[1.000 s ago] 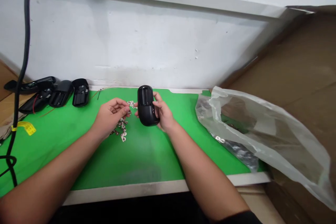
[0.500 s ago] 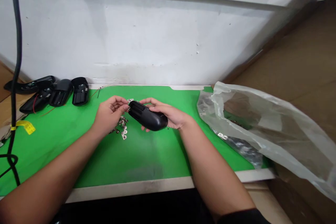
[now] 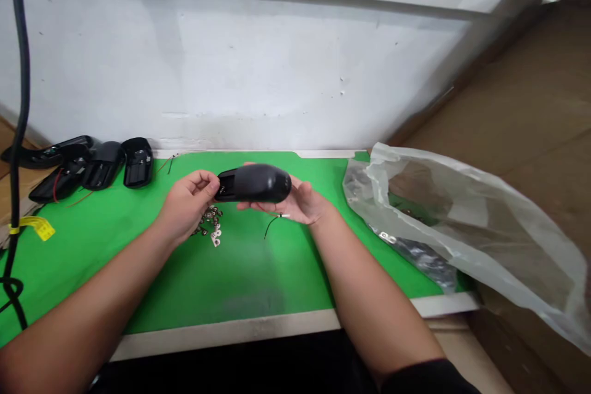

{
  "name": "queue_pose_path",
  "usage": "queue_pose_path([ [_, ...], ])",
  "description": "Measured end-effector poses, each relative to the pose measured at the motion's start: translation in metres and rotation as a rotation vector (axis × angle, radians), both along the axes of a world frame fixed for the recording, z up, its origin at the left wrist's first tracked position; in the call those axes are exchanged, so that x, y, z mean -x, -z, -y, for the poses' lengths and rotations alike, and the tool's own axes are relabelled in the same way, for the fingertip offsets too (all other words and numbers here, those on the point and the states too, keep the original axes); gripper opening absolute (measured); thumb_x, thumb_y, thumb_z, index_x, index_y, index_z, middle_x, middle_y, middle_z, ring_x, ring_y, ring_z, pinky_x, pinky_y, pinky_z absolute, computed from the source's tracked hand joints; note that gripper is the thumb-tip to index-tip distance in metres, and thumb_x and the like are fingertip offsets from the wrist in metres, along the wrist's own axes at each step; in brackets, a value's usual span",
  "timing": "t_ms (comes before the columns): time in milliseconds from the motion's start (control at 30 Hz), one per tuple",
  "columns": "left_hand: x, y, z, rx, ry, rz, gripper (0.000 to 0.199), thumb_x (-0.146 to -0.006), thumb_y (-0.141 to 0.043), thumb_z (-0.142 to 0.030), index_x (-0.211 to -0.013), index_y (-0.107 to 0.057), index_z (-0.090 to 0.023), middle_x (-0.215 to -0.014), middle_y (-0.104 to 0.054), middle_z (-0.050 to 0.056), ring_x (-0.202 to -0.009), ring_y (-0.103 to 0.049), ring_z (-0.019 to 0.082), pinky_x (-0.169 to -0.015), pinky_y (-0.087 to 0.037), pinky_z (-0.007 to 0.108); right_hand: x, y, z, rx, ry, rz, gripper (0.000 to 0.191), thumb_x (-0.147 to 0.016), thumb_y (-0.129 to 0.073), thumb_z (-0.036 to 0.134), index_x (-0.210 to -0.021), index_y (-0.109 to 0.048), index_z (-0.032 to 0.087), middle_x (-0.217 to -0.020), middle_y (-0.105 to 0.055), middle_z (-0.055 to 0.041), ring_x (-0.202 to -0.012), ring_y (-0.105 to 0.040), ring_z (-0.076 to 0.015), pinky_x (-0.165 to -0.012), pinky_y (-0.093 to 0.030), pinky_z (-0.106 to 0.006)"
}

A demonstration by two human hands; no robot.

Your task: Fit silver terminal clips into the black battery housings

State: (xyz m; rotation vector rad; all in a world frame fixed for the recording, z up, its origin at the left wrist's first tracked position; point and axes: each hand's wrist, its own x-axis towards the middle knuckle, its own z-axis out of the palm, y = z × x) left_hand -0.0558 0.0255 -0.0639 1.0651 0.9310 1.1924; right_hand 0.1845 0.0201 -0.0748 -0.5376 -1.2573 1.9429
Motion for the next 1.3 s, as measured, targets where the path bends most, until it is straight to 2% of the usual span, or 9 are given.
queue_pose_path([
  [133, -0.004, -0.001, 0.003, 0.063, -0.083, 0.117, 0.064, -0.041, -0.098, -0.058, -0.074, -0.064, -0.015, -0.071, -0.064, -0.001, -0.069, -0.06, 0.011, -0.065, -0.053, 0.022, 0.012, 0.019, -0.006, -0.178, 0.225, 0.012, 0.112, -0.043, -0.094, 0.07, -0.14, -0.053, 0.032, -0.141, -0.064, -0.0113, -0.121, -0.068, -0.028, -0.109, -0.053, -0.049],
  [267, -0.009, -0.001, 0.008, 0.1, -0.079, 0.114, 0.063, -0.042, -0.098, -0.057, -0.074, -0.065, -0.014, -0.072, -0.066, 0.0, -0.07, -0.061, 0.011, -0.066, -0.053, 0.023, 0.038, 0.022, -0.005, -0.318, 0.228, 0.093, 0.111, -0.047, -0.101, 0.048, -0.145, -0.05, 0.035, -0.138, -0.067, -0.0089, -0.128, -0.064, -0.028, -0.109, -0.053, -0.05],
  [333, -0.011, 0.0, 0.01, 0.099, -0.067, 0.106, 0.061, -0.045, -0.097, -0.057, -0.075, -0.065, -0.014, -0.073, -0.067, 0.0, -0.071, -0.061, 0.011, -0.068, -0.054, 0.023, 0.051, 0.017, -0.001, -0.344, 0.241, 0.138, 0.104, -0.057, -0.096, 0.05, -0.148, -0.048, 0.034, -0.137, -0.068, -0.0085, -0.131, -0.062, -0.0273, -0.115, -0.049, -0.05],
  [467, -0.012, -0.001, 0.013, 0.094, -0.017, 0.073, 0.059, -0.05, -0.095, -0.056, -0.077, -0.064, -0.015, -0.074, -0.066, 0.0, -0.072, -0.061, 0.012, -0.066, -0.053, 0.023, 0.065, 0.011, 0.009, -0.372, 0.427, 0.238, 0.086, -0.071, -0.085, 0.058, -0.146, -0.051, 0.033, -0.133, -0.07, -0.007, -0.129, -0.063, -0.0262, -0.12, -0.045, -0.049],
  [600, -0.009, -0.002, 0.012, 0.062, -0.004, 0.063, 0.054, -0.058, -0.092, -0.055, -0.08, -0.062, -0.016, -0.085, -0.07, 0.003, -0.082, -0.065, 0.014, -0.074, -0.055, 0.025, 0.065, 0.016, 0.009, -0.354, 0.533, 0.201, 0.083, -0.072, -0.081, 0.065, -0.141, -0.055, 0.029, -0.127, -0.073, -0.0088, -0.124, -0.067, -0.0289, -0.119, -0.046, -0.052],
  [700, -0.004, -0.003, 0.011, 0.015, -0.046, -0.01, 0.048, -0.065, -0.088, -0.054, -0.081, -0.062, -0.017, -0.082, -0.069, 0.002, -0.079, -0.065, 0.014, -0.071, -0.053, 0.024, 0.062, 0.02, 0.005, -0.322, 0.59, 0.151, 0.086, -0.066, -0.081, 0.069, -0.136, -0.058, 0.026, -0.118, -0.076, -0.0092, -0.116, -0.07, -0.0311, -0.113, -0.05, -0.054],
  [833, -0.001, -0.006, 0.01, -0.028, 0.032, -0.077, 0.046, -0.069, -0.086, -0.055, -0.08, -0.062, -0.017, -0.07, -0.065, 0.0, -0.067, -0.062, 0.012, -0.062, -0.048, 0.023, 0.06, 0.017, 0.004, -0.231, 0.585, 0.079, 0.083, -0.066, -0.079, 0.065, -0.136, -0.059, 0.026, -0.119, -0.076, -0.0095, -0.118, -0.069, -0.0328, -0.105, -0.055, -0.053],
  [1000, -0.003, -0.006, 0.014, -0.068, 0.161, -0.114, 0.046, -0.071, -0.084, -0.057, -0.082, -0.063, -0.017, -0.067, -0.065, 0.0, -0.061, -0.061, 0.012, -0.056, -0.046, 0.024, 0.059, 0.016, 0.004, -0.266, 0.586, 0.052, 0.086, -0.063, -0.079, 0.064, -0.137, -0.059, 0.024, -0.12, -0.075, -0.0108, -0.12, -0.068, -0.0339, -0.104, -0.055, -0.054],
  [1300, -0.004, -0.005, 0.014, -0.106, 0.156, -0.155, 0.041, -0.073, -0.084, -0.049, -0.084, -0.059, -0.018, -0.064, -0.066, -0.002, -0.058, -0.063, 0.013, -0.056, -0.047, 0.024, 0.056, 0.019, 0.006, -0.345, 0.532, 0.066, 0.092, -0.065, -0.082, 0.065, -0.143, -0.055, 0.024, -0.119, -0.076, -0.0117, -0.119, -0.069, -0.0333, -0.108, -0.053, -0.054],
])
